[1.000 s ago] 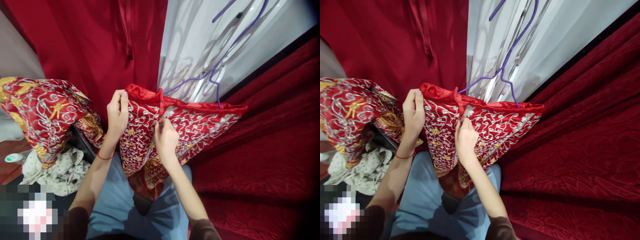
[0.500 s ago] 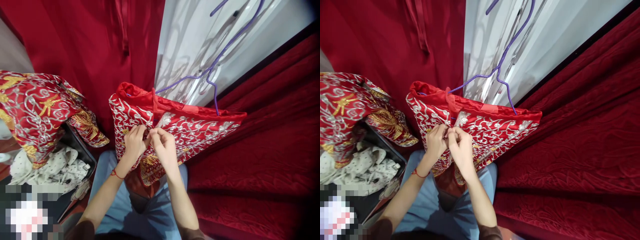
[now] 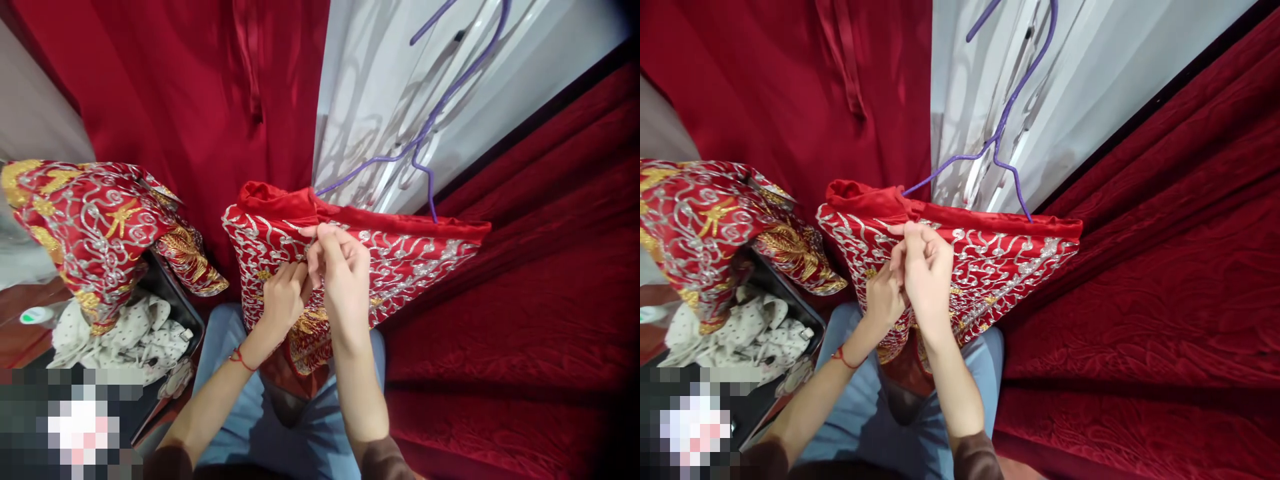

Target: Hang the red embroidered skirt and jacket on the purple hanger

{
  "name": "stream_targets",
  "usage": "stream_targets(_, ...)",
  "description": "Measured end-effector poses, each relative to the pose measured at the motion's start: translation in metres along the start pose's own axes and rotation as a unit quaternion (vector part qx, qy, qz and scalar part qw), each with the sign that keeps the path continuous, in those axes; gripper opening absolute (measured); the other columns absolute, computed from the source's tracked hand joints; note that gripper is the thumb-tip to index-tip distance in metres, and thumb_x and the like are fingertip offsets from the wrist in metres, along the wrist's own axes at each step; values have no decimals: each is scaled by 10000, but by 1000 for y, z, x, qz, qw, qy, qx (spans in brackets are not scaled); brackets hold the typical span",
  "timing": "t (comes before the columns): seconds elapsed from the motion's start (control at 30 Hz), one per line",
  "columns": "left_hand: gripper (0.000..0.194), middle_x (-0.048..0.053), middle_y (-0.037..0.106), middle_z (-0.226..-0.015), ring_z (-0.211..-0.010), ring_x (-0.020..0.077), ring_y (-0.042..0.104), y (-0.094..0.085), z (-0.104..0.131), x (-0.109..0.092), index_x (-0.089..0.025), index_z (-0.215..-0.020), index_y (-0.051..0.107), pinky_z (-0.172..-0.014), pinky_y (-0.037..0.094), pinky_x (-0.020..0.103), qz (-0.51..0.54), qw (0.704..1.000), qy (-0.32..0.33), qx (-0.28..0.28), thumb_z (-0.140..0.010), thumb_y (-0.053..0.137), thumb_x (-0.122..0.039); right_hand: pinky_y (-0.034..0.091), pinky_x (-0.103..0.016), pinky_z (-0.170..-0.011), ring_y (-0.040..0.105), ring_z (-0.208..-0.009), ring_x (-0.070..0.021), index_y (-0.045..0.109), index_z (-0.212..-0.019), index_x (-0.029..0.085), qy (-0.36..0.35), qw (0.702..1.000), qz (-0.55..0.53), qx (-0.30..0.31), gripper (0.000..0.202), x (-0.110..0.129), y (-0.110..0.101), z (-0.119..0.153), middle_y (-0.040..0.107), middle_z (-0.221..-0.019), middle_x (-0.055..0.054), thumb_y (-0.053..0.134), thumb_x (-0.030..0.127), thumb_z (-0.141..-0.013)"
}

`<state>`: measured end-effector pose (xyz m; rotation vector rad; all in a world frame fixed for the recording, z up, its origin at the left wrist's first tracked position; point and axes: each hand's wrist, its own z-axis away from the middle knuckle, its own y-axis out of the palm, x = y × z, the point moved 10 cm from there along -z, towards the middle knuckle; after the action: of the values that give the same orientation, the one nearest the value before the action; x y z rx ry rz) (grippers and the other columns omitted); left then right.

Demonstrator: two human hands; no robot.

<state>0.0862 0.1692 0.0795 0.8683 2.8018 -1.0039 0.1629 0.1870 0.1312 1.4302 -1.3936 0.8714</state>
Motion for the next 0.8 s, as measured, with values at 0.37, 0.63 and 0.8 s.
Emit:
stream_targets(0.37,152,52,616,-932,-796,155,597,-67,-24,77,-190,-1009,611,-639,484,261,113,978,-83,-155,-891,635,-284,458,-297,-667,571,-686,-142,684,-874,167,-346,778,460,-253,209,82,-148,25,633,-771,-43,540,308,-930)
stream_targets(0.63,260,88,655,-1033,-1072,263,594,-52,-111,108,-220,-1007,631,-958,471,412,172,983,-23,-64,-919,567,-457,486,-332,-780,616,-857,-192,655,-958,216,-160,861,480,50,274,61,-247,-62,676,-932,-83,641,454,-825)
stream_targets(0.8,430,-10,474,-607,-576,134,451,-43,-116,116,-212,-686,519,-596,420,276,260,962,-44,-68,-973,451,-525,446,-311,-639,588,-685,-181,614,-772,223,-279,801,529,-21,214,73,-234,-43,656,-784,-91,616,418,-860)
